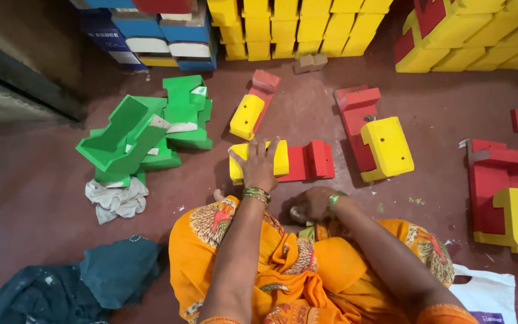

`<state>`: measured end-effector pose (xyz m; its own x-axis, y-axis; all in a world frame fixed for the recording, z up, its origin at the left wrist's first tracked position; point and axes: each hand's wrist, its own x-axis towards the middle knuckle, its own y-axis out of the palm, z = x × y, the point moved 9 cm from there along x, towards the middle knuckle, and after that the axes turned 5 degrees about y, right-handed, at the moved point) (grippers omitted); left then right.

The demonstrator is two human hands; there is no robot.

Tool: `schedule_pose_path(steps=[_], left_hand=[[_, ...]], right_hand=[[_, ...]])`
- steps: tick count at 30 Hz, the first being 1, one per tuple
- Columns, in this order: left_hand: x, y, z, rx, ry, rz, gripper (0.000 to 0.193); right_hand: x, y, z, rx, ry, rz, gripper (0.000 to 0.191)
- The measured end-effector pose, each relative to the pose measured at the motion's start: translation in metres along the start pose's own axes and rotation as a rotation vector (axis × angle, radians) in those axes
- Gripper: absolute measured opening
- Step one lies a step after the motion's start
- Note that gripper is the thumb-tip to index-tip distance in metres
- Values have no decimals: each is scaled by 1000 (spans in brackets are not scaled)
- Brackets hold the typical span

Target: The person sits on the floor and wipes red and yellow plastic parts with a white cloth. They handle the parts one at a time, turning them over to wipe different sides and edges, then place them on the floor.

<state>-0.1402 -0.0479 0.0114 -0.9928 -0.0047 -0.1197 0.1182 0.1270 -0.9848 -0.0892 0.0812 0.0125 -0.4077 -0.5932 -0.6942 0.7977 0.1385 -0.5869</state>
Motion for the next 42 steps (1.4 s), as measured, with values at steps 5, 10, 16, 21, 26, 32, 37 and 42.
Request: schedule_pose_path(steps=[5, 10, 16, 21, 26, 32, 37, 42], left_hand=[[-2, -3, 2, -7, -14, 6, 115], [-2, -2, 6, 11, -23, 54, 113], [-4, -2, 8, 9, -19, 16, 110], [-9, -6, 6, 1, 7, -86, 109], [-5, -1, 7, 4, 1, -41, 108], [-4, 0, 7, -6, -12, 1, 111], [-1, 0, 7, 10, -6, 3, 113], [4, 2, 8, 4, 6, -55, 109]], right_hand=[[-24, -55, -82, 283, 482, -265, 53], [-23, -107, -84, 193, 51, -1402, 48], [105, -44, -51, -411, 139, -957, 52], [122, -19, -48, -590, 154, -762, 50], [129, 2, -55, -651, 97, -596, 48], [127, 26, -54, -549, 28, -644, 45], [120, 47, -56, -553, 43, -482, 42], [86, 54, -20, -610, -92, -489, 41]])
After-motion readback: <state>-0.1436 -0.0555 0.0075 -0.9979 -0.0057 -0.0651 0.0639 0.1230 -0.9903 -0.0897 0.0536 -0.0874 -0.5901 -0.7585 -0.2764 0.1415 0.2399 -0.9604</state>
